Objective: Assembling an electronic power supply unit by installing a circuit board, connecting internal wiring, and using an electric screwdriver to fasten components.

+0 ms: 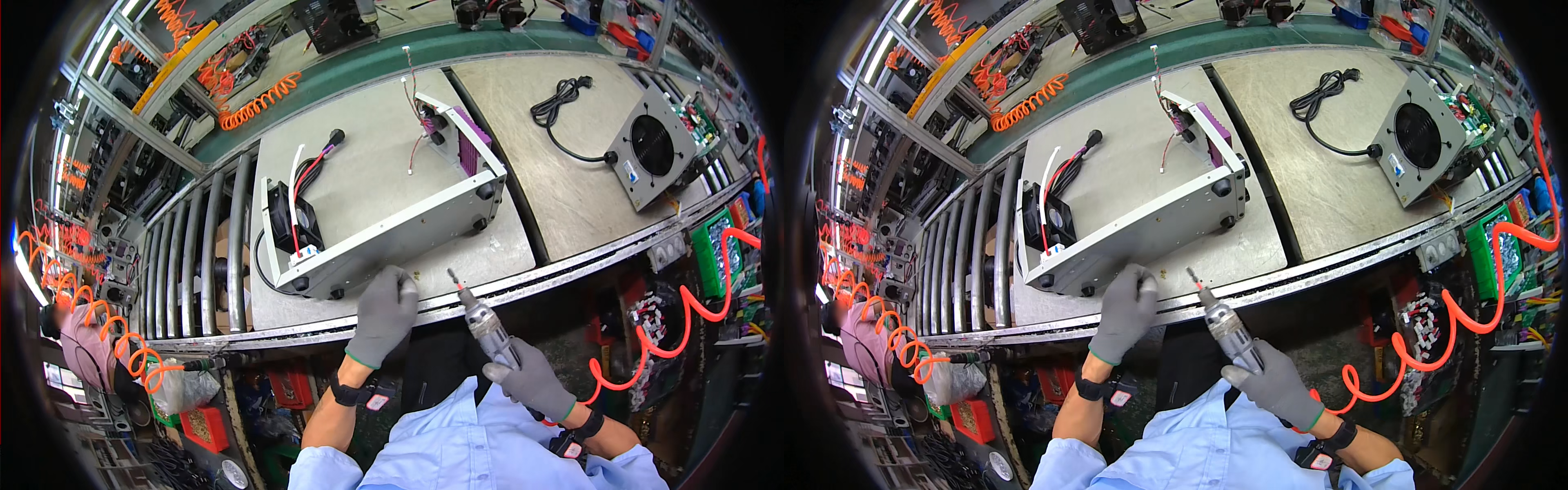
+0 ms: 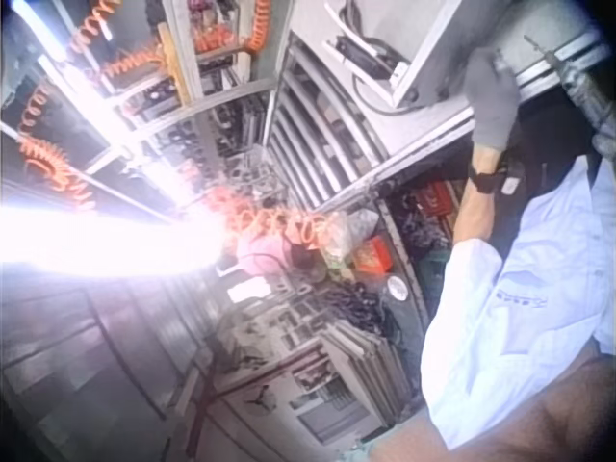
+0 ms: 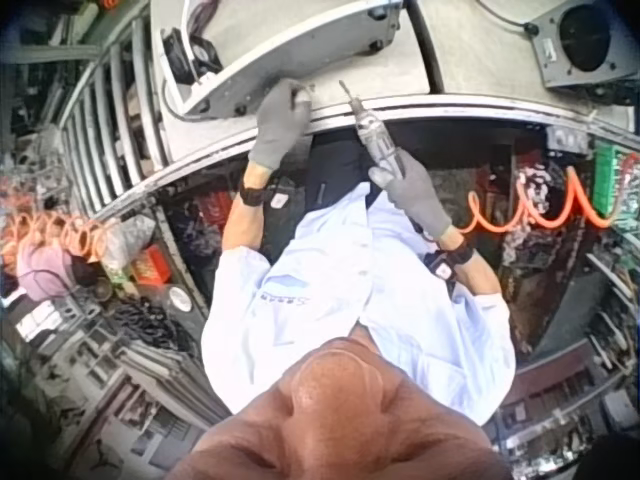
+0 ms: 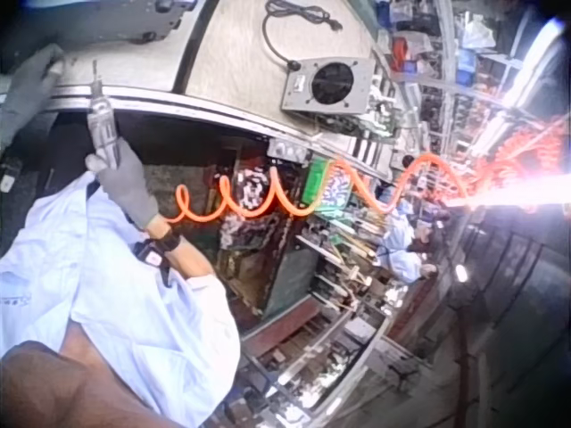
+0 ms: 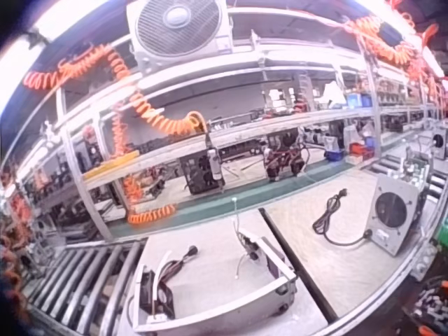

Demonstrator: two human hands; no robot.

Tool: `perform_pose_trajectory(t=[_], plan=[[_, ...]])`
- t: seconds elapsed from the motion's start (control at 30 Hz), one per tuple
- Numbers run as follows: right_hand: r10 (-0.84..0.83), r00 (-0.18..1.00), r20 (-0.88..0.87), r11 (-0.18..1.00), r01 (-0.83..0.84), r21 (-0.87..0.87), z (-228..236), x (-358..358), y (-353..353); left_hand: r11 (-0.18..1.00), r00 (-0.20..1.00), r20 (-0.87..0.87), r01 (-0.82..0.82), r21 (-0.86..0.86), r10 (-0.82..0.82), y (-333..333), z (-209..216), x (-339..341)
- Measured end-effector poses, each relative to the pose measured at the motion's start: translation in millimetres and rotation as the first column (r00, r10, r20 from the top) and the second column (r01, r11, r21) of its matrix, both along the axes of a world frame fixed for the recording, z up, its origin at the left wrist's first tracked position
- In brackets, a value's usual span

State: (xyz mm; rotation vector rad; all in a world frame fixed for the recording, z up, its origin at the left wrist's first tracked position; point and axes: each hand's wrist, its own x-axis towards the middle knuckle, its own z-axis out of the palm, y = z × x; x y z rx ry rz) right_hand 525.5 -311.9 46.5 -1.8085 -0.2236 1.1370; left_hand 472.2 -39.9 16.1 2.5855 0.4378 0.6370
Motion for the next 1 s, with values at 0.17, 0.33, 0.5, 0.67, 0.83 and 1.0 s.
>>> perform_pose_trajectory(t=[0.17, 0.33, 0.5, 0.67, 0.83, 1.0], plan=[[0.168, 0.97, 0.176, 0.986, -0.161, -0.05, -0.3, -9.9, 5.7, 0.118, 0.999, -0.049, -0.047, -0.992, -0.015, -3.9, 14.5, -10.9], [0.185, 0.971, 0.154, 0.98, -0.194, 0.041, 2.5, -15.8, 14.3, -0.114, 0.996, 0.093, 0.094, -0.989, 0.014, -10.0, 9.3, -22.6], [0.22, 0.966, 0.138, 0.97, -0.231, 0.069, 2.6, -17.4, 21.2, -0.14, 0.982, 0.156, 0.17, -0.975, 0.101, -3.6, 1.0, -41.3], [0.29, 0.924, -0.249, 0.957, -0.278, 0.081, 1.6, -19.5, 22.2, -0.159, 0.985, 0.128, 0.146, -0.976, 0.117, 4.5, -4.6, -65.2], [0.316, 0.921, -0.228, 0.948, -0.296, 0.116, -1.7, -25.9, 26.9, -0.105, 0.987, 0.081, 0.096, -0.99, 0.137, 5.8, -14.4, -78.2], [0.317, 0.8, -0.51, 0.948, -0.271, 0.165, 0.3, -21.1, 28.7, -0.144, 0.987, 0.099, 0.117, -0.983, 0.127, 7.5, -12.2, -77.2]])
